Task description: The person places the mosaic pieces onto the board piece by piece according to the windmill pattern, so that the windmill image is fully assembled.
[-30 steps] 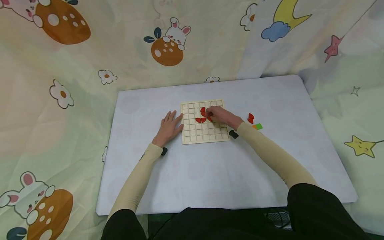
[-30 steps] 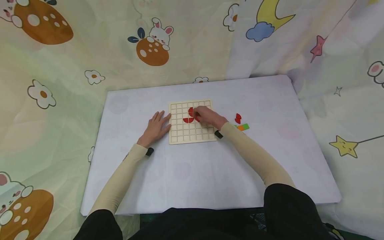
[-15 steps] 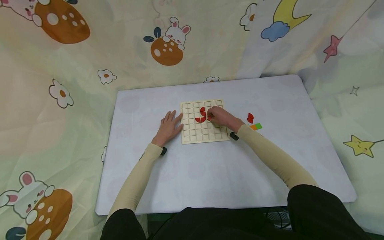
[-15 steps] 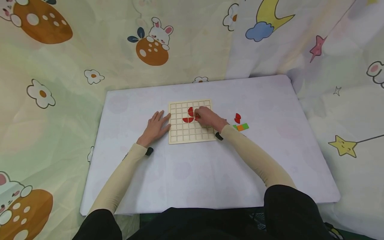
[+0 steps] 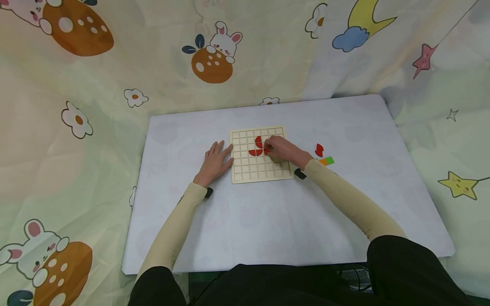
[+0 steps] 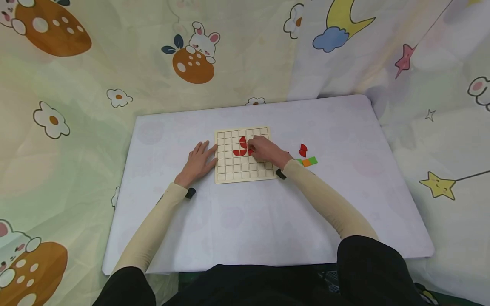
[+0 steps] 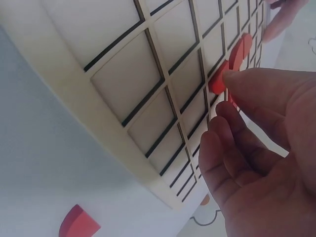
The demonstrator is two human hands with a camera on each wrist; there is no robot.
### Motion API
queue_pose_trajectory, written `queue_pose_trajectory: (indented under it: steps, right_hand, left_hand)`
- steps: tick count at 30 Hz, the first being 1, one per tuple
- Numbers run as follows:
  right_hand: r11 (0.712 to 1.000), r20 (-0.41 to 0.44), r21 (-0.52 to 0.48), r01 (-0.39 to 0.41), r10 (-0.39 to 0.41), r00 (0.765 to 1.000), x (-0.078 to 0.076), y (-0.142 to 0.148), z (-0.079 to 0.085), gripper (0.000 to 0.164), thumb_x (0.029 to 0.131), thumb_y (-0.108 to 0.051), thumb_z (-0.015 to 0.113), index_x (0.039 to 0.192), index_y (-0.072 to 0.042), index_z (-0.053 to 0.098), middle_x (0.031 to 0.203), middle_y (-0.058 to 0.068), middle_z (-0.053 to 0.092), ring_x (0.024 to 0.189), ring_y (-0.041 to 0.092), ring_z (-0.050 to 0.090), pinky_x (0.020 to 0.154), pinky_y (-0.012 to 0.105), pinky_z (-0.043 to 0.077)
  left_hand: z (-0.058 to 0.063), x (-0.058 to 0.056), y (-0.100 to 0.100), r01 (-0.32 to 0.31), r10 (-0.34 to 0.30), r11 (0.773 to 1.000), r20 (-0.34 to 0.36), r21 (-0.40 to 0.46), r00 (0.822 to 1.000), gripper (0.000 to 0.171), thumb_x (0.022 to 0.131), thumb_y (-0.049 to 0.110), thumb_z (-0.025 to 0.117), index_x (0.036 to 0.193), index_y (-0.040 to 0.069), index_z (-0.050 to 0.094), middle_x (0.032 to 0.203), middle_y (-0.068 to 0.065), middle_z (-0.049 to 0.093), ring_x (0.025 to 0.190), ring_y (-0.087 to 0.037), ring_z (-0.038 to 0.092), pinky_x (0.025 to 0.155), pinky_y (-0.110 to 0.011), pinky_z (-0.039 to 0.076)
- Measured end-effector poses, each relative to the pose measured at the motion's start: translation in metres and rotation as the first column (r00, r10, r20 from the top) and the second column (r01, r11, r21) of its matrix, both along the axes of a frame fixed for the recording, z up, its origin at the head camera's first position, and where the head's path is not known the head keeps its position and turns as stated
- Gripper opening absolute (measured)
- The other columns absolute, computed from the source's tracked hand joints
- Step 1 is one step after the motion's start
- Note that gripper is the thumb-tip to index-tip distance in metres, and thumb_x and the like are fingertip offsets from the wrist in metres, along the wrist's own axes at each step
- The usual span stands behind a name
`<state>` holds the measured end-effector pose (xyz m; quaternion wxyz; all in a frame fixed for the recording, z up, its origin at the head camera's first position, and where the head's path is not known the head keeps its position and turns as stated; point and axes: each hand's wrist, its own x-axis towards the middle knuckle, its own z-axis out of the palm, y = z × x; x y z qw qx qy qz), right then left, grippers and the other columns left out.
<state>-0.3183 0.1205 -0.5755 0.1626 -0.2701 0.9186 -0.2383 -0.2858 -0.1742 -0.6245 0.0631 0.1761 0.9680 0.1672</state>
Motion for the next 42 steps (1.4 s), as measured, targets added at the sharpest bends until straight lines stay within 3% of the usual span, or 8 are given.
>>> queue_pose_trajectory:
  steps: [10,17,20,24,27,34,39,42]
  right_hand:
    - [0.998,0.023,-0.009,0.066,-0.066,0.998,0.010,0.026,0.008,0.026,0.091,-0.007,0.063,0.116,0.001,0.064,0.109,0.013,0.060,0.100,0.027,0.052,0.093,0.041,0.041]
    - [0.987,0.042,-0.045,0.155,-0.154,0.987,0.016,0.070,0.013,0.031,0.094,-0.012,0.063,0.121,0.002,0.060,0.111,0.015,0.058,0.104,0.030,0.053,0.091,0.044,0.042]
    - [0.968,0.036,-0.017,0.252,-0.251,0.967,0.018,0.098,0.013,0.030,0.097,-0.015,0.060,0.122,0.001,0.058,0.113,0.016,0.056,0.103,0.030,0.053,0.090,0.045,0.043]
    - [0.915,0.009,0.082,0.395,-0.397,0.918,0.022,0.129,0.014,0.030,0.097,-0.017,0.060,0.118,0.004,0.057,0.108,0.022,0.058,0.095,0.034,0.054,0.083,0.047,0.046]
    - [0.885,0.004,0.153,0.440,-0.446,0.895,0.024,0.144,0.012,0.034,0.096,-0.019,0.059,0.116,0.008,0.056,0.106,0.026,0.060,0.093,0.036,0.055,0.081,0.048,0.047]
    - [0.869,0.047,0.180,0.460,-0.475,0.879,0.023,0.154,0.003,0.033,0.098,-0.022,0.059,0.113,0.007,0.054,0.109,0.027,0.061,0.091,0.036,0.056,0.078,0.047,0.048]
    - [0.879,0.036,0.155,0.451,-0.461,0.887,0.022,0.154,0.002,0.030,0.097,-0.019,0.060,0.114,0.005,0.054,0.104,0.024,0.062,0.089,0.034,0.056,0.078,0.045,0.048]
    - [0.896,0.035,0.147,0.419,-0.428,0.903,0.023,0.156,0.002,0.030,0.096,-0.014,0.059,0.120,0.005,0.054,0.107,0.024,0.059,0.094,0.035,0.053,0.082,0.046,0.048]
  left_hand:
    - [0.003,0.000,0.001,-0.005,0.005,0.999,-0.001,-0.043,1.000,0.058,0.101,0.045,0.044,0.153,0.021,0.034,0.159,-0.014,0.019,0.146,-0.034,0.006,0.110,-0.052,0.020]
    - [0.003,0.001,0.000,-0.011,0.011,0.998,0.000,-0.062,1.000,0.058,0.101,0.046,0.043,0.153,0.022,0.034,0.159,-0.013,0.019,0.146,-0.033,0.005,0.110,-0.052,0.020]
    - [0.002,0.001,0.000,-0.014,0.014,0.998,0.004,-0.058,1.000,0.059,0.101,0.047,0.043,0.153,0.022,0.034,0.159,-0.013,0.019,0.147,-0.033,0.005,0.110,-0.052,0.020]
    - [0.004,0.002,0.000,-0.015,0.016,0.998,0.010,-0.053,1.000,0.059,0.101,0.047,0.043,0.153,0.022,0.034,0.159,-0.013,0.019,0.147,-0.033,0.005,0.111,-0.052,0.019]
    - [0.005,0.002,0.000,-0.015,0.015,0.999,0.008,-0.048,1.000,0.058,0.101,0.046,0.044,0.153,0.022,0.035,0.159,-0.013,0.020,0.147,-0.033,0.005,0.111,-0.053,0.020]
    - [0.003,0.001,0.002,-0.003,0.003,0.999,0.003,-0.046,1.000,0.058,0.101,0.046,0.044,0.154,0.022,0.033,0.159,-0.013,0.019,0.146,-0.034,0.006,0.110,-0.053,0.019]
    - [0.004,0.001,0.002,-0.013,0.014,0.999,0.005,-0.043,1.000,0.058,0.101,0.046,0.044,0.153,0.022,0.033,0.159,-0.013,0.018,0.147,-0.033,0.004,0.111,-0.053,0.018]
    - [0.005,0.001,0.003,-0.010,0.010,0.999,0.004,-0.042,1.000,0.058,0.101,0.046,0.043,0.153,0.022,0.033,0.159,-0.013,0.018,0.147,-0.033,0.004,0.111,-0.053,0.019]
